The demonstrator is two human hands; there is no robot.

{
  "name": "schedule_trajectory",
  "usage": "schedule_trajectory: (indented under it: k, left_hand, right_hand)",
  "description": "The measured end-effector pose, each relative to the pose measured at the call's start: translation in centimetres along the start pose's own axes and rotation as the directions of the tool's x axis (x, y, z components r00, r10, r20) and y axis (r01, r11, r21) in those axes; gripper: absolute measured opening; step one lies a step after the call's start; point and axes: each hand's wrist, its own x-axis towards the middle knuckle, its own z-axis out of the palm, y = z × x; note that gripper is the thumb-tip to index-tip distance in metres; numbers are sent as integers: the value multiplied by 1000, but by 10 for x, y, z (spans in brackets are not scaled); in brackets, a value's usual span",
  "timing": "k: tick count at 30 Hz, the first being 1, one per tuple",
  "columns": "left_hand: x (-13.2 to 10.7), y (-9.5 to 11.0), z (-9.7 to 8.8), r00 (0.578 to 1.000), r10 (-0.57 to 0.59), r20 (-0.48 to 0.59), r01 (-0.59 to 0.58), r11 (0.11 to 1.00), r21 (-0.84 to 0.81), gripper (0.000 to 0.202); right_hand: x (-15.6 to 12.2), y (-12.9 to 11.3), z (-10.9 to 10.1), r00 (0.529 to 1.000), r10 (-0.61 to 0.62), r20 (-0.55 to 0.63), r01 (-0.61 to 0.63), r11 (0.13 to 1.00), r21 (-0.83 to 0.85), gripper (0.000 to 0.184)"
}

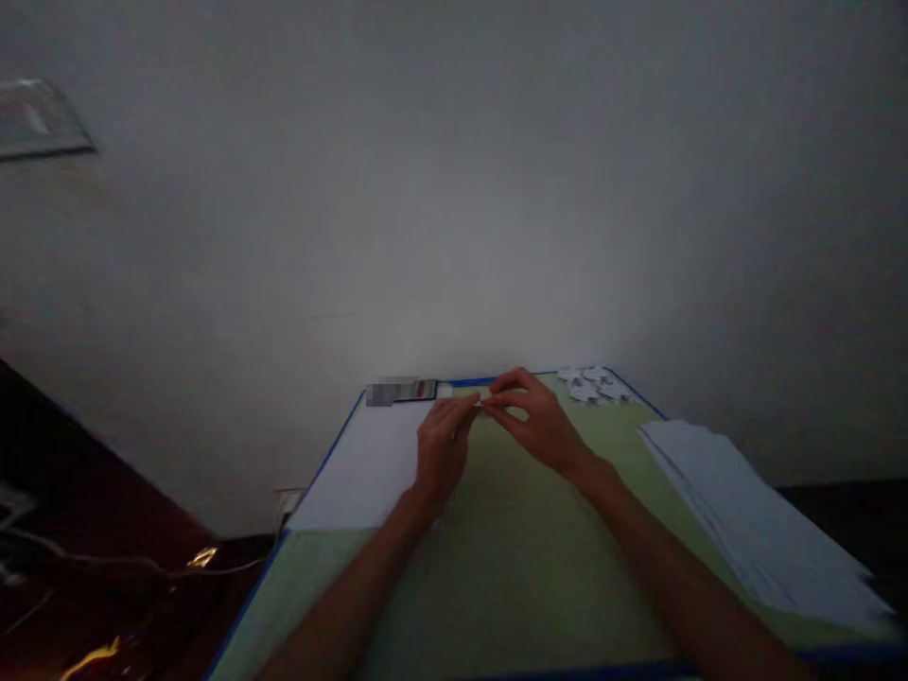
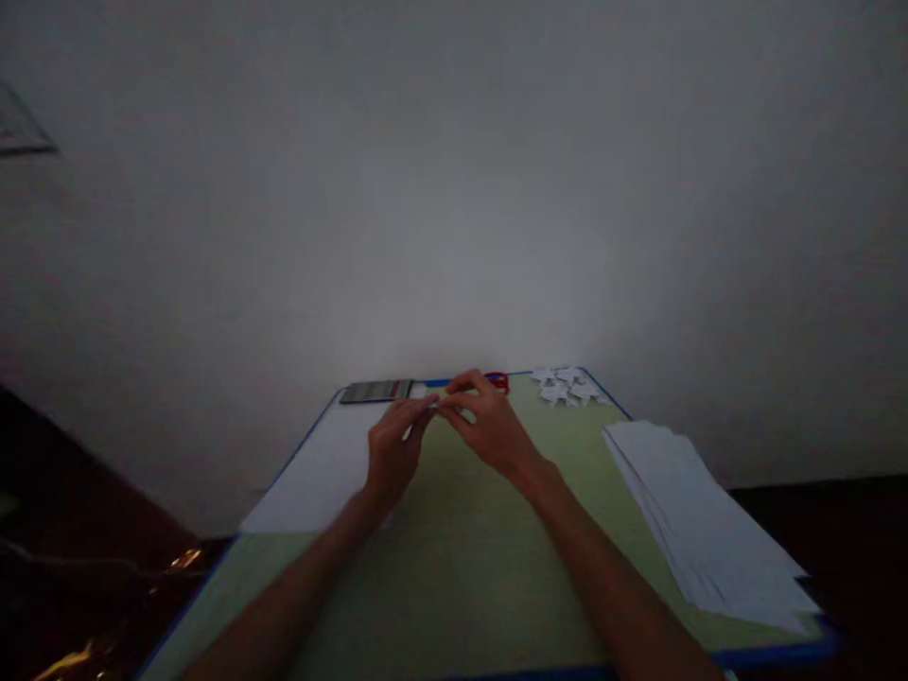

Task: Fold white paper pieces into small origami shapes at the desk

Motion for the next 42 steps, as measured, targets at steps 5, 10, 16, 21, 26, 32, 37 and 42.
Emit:
schedule_trajectory:
  k: [5, 10, 16, 21, 26, 32, 37, 42]
  left_hand:
    - [1, 1, -2, 1000, 2, -6, -2, 1000, -15, 22]
    - [0, 1, -3, 1000, 2, -1, -2, 1000, -13, 22]
    - [0, 1, -3, 1000, -9, 6, 9, 1000, -20, 23]
    - [0, 3, -3, 1000, -13, 4, 13, 1000, -20, 24]
    - [0, 3, -3, 1000, -28, 4, 28, 999, -25, 24]
    - [-2, 0, -3, 1000, -24, 10, 25, 999, -21, 26]
    - [-1, -1, -3, 1000, -21, -10, 21, 1000, -7, 27]
    - [-1, 1, -4, 1000, -26, 5, 26, 1000, -15, 26]
  right_hand:
    - [1, 0, 2, 999, 36, -32, -35, 998, 43, 10]
    - [2, -1, 4, 997, 64, -39, -61, 996, 71, 9]
    - [2, -3, 3, 994, 102, -34, -99, 991, 91, 11]
    - [3, -3, 2, 992, 115, -49, -110, 990, 93, 11]
    - [3, -3, 1, 988, 145, -52, -139, 984, 108, 12]
    - [2, 0, 6, 991, 105, -77, -97, 989, 108, 7]
    - [2, -2, 6, 998, 55, -38, -52, 996, 77, 8]
    - [2, -4, 5, 999, 33, -13, -32, 998, 50, 9]
